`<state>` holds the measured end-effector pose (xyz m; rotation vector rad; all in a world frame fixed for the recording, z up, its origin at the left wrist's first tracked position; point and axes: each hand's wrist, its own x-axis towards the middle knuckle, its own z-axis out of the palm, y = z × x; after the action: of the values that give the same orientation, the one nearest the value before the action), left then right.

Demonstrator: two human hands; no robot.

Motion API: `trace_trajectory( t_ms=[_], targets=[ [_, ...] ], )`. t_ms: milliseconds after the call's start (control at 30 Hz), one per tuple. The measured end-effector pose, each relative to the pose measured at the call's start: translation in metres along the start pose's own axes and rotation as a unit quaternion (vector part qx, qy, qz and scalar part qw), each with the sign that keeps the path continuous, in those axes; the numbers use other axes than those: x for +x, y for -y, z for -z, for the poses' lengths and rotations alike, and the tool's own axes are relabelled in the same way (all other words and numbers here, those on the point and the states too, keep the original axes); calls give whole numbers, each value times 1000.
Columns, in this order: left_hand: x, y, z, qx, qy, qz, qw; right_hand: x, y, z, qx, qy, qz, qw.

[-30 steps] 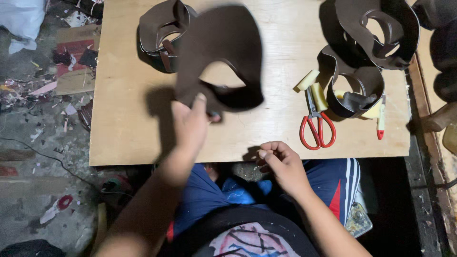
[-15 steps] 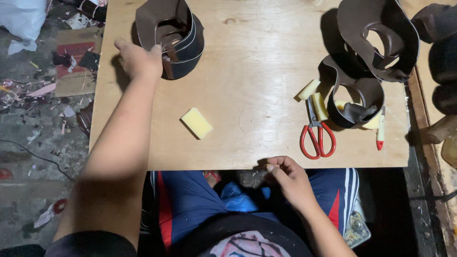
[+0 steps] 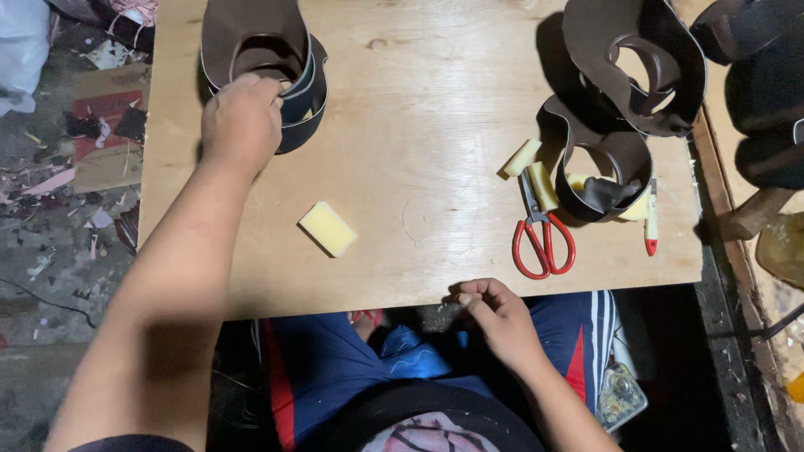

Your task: The person sits at a workbench handling brown shoe upper components, turning and flexing them, and fitting yellow foam strips into the openings of the shoe parts. They pick up a foam strip, cut it with red-handled scissors, and press the cut foam piece into a shoe upper.

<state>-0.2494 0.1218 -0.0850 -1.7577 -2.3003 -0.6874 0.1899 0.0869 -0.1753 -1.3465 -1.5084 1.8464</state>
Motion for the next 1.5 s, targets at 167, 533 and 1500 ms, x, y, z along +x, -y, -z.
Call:
trace_trajectory(
  t_ms=[167, 533, 1500],
  targets=[
    [-9, 2, -1, 24, 111, 2, 994, 0, 4, -2, -3, 1, 0, 1000],
    [-46, -34, 10, -128, -10, 2, 992, 66, 87, 123, -94, -305, 292, 901],
    [-239, -143, -36, -388, 177, 205, 881, 172, 193, 226, -493, -405, 356, 683]
  ],
)
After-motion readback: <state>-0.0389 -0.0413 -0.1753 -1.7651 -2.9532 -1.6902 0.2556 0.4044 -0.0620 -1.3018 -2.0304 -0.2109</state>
